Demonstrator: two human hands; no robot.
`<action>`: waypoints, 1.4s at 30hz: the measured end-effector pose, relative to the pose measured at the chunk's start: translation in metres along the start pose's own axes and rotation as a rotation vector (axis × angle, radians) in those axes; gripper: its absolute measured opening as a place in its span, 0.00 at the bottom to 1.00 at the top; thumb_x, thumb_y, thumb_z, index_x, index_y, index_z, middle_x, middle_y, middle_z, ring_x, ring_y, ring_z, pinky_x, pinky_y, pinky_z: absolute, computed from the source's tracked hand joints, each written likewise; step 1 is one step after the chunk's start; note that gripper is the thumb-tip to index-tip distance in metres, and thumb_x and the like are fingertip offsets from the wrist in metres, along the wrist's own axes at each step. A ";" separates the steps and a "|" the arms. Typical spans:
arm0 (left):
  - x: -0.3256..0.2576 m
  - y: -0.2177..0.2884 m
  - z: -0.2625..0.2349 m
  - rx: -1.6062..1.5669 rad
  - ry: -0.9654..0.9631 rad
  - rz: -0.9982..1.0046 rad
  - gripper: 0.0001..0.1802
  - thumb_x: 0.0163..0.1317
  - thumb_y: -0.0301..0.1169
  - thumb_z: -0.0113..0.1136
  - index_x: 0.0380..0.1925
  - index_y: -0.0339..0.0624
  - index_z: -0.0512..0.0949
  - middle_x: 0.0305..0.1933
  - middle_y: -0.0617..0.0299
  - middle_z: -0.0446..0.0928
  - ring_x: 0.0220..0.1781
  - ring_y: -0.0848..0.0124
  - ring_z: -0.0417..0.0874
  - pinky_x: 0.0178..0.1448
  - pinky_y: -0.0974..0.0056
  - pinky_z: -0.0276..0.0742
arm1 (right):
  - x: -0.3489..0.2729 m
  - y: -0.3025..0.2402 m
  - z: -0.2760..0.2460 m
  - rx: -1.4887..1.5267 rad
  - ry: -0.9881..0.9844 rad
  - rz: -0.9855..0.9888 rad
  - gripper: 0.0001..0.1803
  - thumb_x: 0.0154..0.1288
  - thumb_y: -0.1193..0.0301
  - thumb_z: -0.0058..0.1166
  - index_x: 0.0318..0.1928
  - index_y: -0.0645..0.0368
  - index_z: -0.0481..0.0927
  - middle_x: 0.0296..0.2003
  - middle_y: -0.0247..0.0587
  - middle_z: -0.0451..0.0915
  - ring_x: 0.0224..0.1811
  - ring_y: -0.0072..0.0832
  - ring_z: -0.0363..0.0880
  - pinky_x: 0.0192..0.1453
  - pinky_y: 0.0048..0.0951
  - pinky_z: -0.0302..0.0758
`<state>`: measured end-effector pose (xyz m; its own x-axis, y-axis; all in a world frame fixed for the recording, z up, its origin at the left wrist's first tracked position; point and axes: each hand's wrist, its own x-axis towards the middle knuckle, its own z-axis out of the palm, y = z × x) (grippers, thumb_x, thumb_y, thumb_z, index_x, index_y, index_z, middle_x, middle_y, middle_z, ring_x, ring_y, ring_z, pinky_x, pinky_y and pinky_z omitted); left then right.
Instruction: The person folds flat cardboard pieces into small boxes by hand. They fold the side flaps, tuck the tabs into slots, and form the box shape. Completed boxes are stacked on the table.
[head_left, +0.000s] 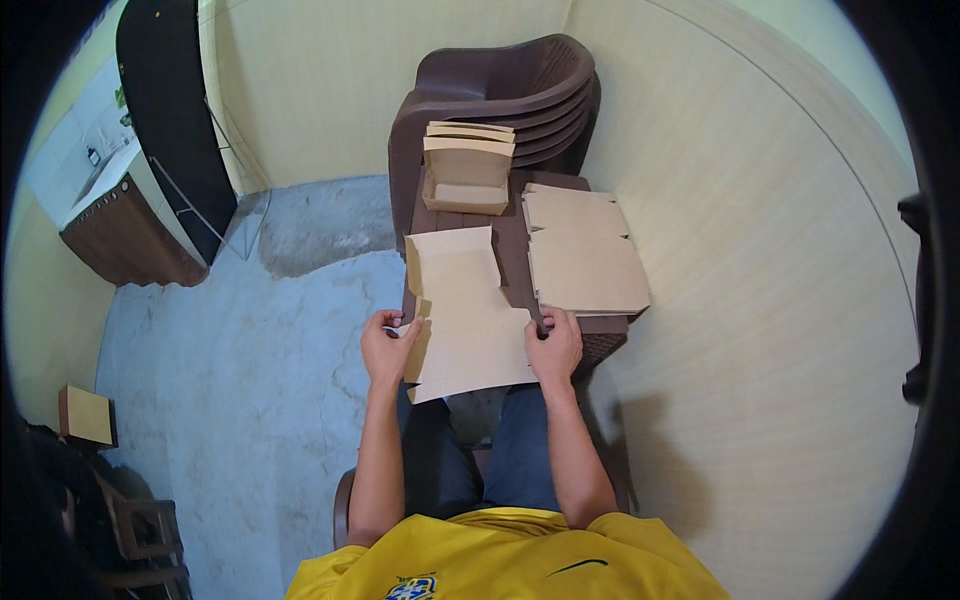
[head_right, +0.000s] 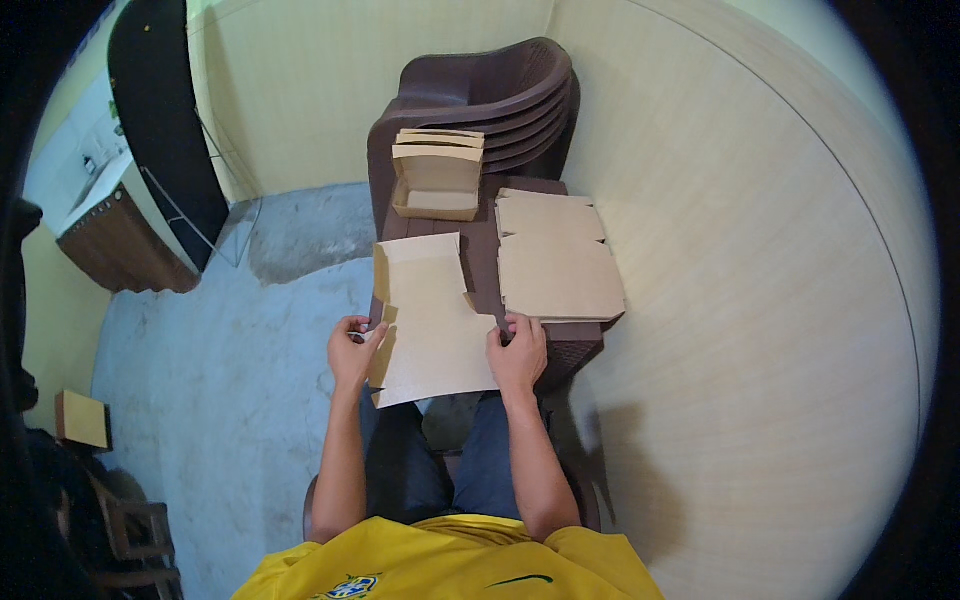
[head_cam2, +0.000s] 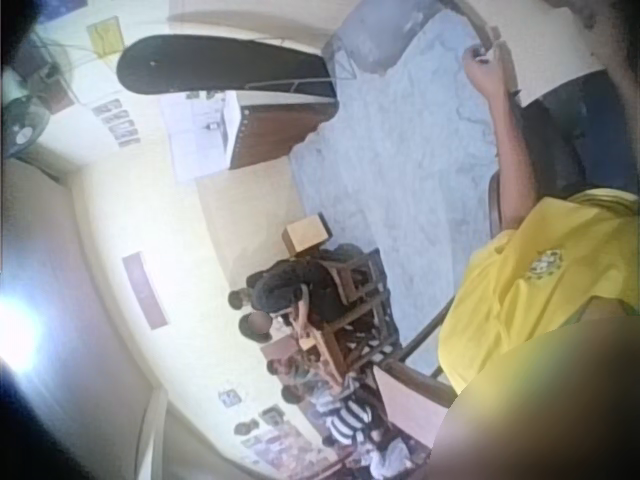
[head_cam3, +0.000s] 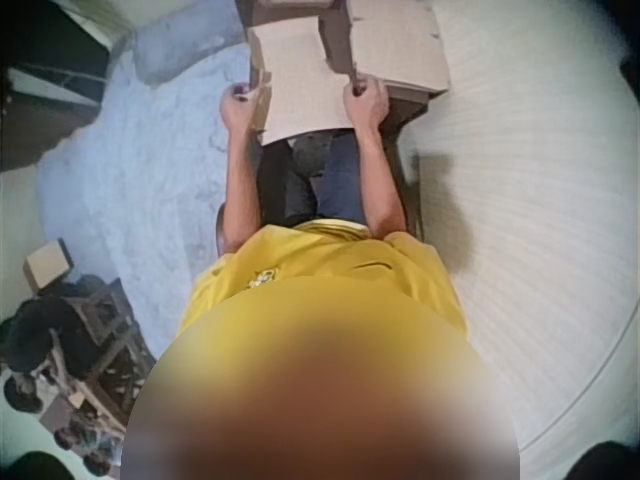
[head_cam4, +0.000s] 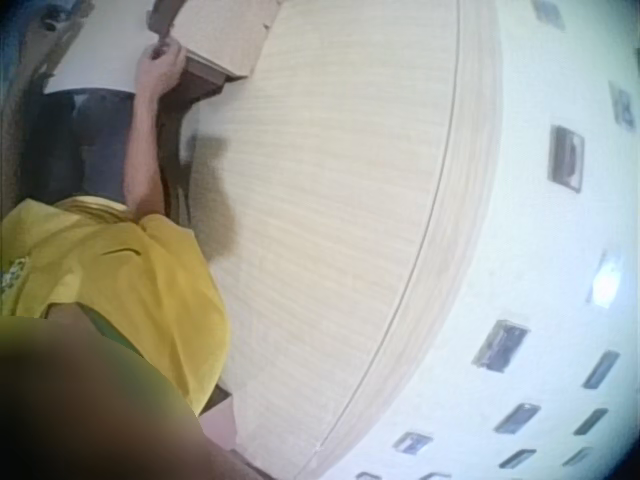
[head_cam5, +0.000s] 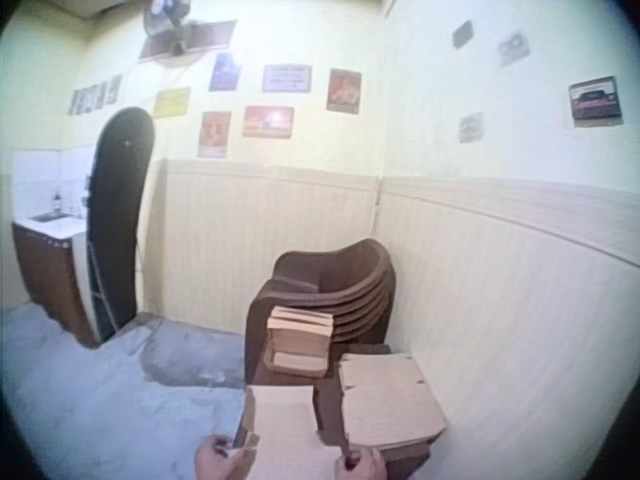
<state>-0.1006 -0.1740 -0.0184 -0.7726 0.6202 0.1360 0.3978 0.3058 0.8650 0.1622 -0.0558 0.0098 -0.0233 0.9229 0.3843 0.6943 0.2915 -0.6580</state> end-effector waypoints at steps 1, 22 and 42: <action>0.004 0.000 0.003 -0.019 -0.001 -0.018 0.21 0.64 0.42 0.81 0.45 0.37 0.88 0.39 0.61 0.86 0.35 0.71 0.83 0.43 0.62 0.81 | -0.002 -0.001 -0.001 -0.037 0.002 -0.023 0.15 0.62 0.65 0.72 0.47 0.57 0.88 0.45 0.42 0.85 0.45 0.44 0.85 0.53 0.48 0.82; -0.029 -0.013 0.008 -0.233 0.090 -0.195 0.23 0.56 0.31 0.85 0.47 0.34 0.85 0.36 0.59 0.86 0.33 0.71 0.85 0.43 0.63 0.85 | 0.007 0.005 0.007 0.251 -0.151 0.152 0.20 0.56 0.76 0.77 0.50 0.67 0.91 0.41 0.49 0.92 0.41 0.36 0.92 0.50 0.37 0.88; -0.030 0.007 0.003 -0.190 0.083 -0.108 0.19 0.57 0.28 0.83 0.44 0.33 0.85 0.31 0.64 0.84 0.31 0.76 0.82 0.39 0.66 0.83 | -0.009 -0.013 0.019 0.025 -0.139 -0.181 0.13 0.57 0.78 0.70 0.44 0.63 0.91 0.35 0.46 0.85 0.39 0.46 0.89 0.46 0.47 0.85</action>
<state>-0.0731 -0.1878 -0.0176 -0.8468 0.5273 0.0699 0.2159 0.2206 0.9512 0.1401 -0.0628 0.0028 -0.2463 0.8801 0.4058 0.6514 0.4604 -0.6031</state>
